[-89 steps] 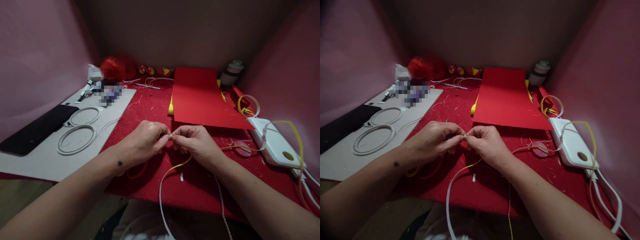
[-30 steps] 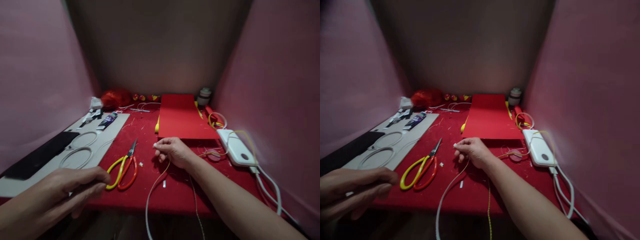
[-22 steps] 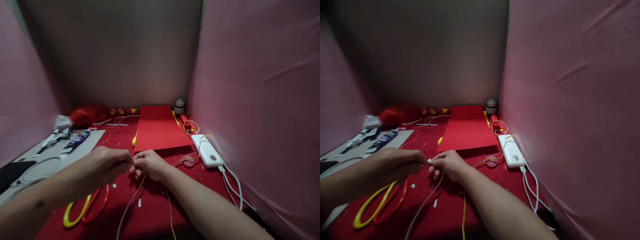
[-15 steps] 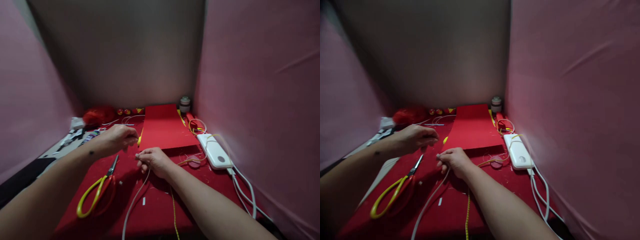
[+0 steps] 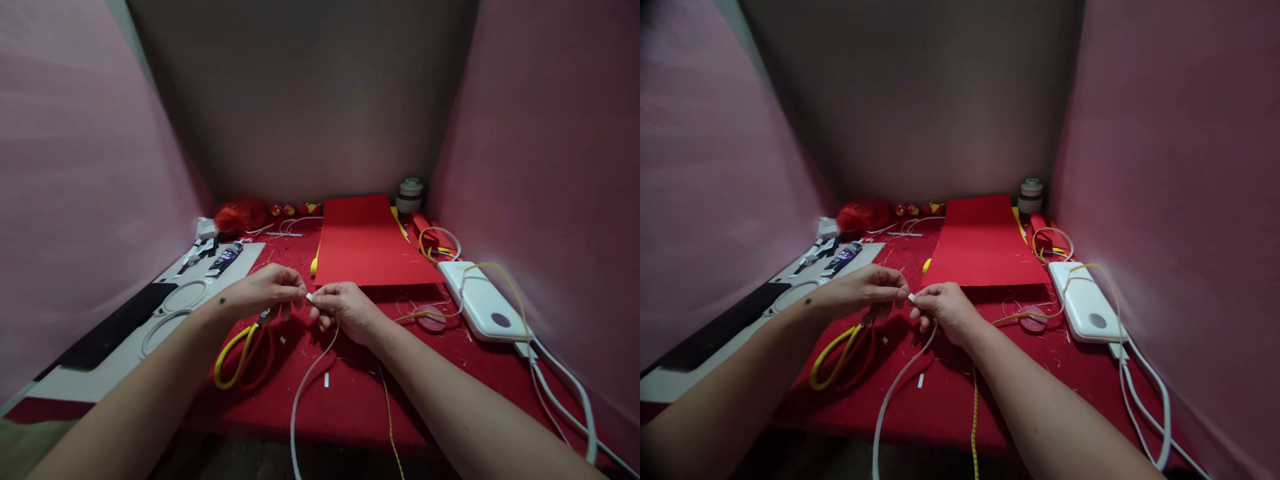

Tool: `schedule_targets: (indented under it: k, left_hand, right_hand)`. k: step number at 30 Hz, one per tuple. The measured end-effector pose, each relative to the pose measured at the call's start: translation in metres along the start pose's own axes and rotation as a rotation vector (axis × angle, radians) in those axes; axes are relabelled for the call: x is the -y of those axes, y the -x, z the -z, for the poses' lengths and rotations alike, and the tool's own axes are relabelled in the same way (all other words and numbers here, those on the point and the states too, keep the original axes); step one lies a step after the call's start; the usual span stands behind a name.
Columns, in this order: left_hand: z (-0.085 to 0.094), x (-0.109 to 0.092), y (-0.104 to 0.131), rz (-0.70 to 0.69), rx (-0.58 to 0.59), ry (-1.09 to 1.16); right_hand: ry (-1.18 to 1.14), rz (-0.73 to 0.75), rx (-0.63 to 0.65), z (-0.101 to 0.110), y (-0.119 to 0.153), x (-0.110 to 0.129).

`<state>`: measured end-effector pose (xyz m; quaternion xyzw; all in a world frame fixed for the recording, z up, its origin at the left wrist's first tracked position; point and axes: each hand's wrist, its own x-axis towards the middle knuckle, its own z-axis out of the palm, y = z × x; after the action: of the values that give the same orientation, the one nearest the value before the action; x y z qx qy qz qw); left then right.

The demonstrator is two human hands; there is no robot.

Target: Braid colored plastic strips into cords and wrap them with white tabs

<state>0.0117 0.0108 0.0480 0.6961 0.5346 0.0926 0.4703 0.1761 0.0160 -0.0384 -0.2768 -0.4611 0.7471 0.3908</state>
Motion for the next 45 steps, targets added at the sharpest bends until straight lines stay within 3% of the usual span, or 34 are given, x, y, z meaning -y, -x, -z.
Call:
schedule_targets:
  k: [19,27,33,45]
  left_hand:
    - [-0.008,0.012,0.003,-0.043,0.026,0.127]
    - [-0.01,0.018,-0.001,-0.045,-0.024,0.164]
    - [-0.015,0.027,-0.007,-0.054,-0.129,0.279]
    - [-0.019,0.025,-0.007,-0.054,-0.133,0.35]
  right_hand:
    - [0.077,-0.034,0.029,-0.001,0.003,-0.001]
    - [0.057,-0.032,0.031,0.0,0.003,-0.001]
    - [0.02,-0.027,0.027,-0.001,0.003,0.0]
    - [0.053,-0.016,0.014,-0.001,0.003,0.0]
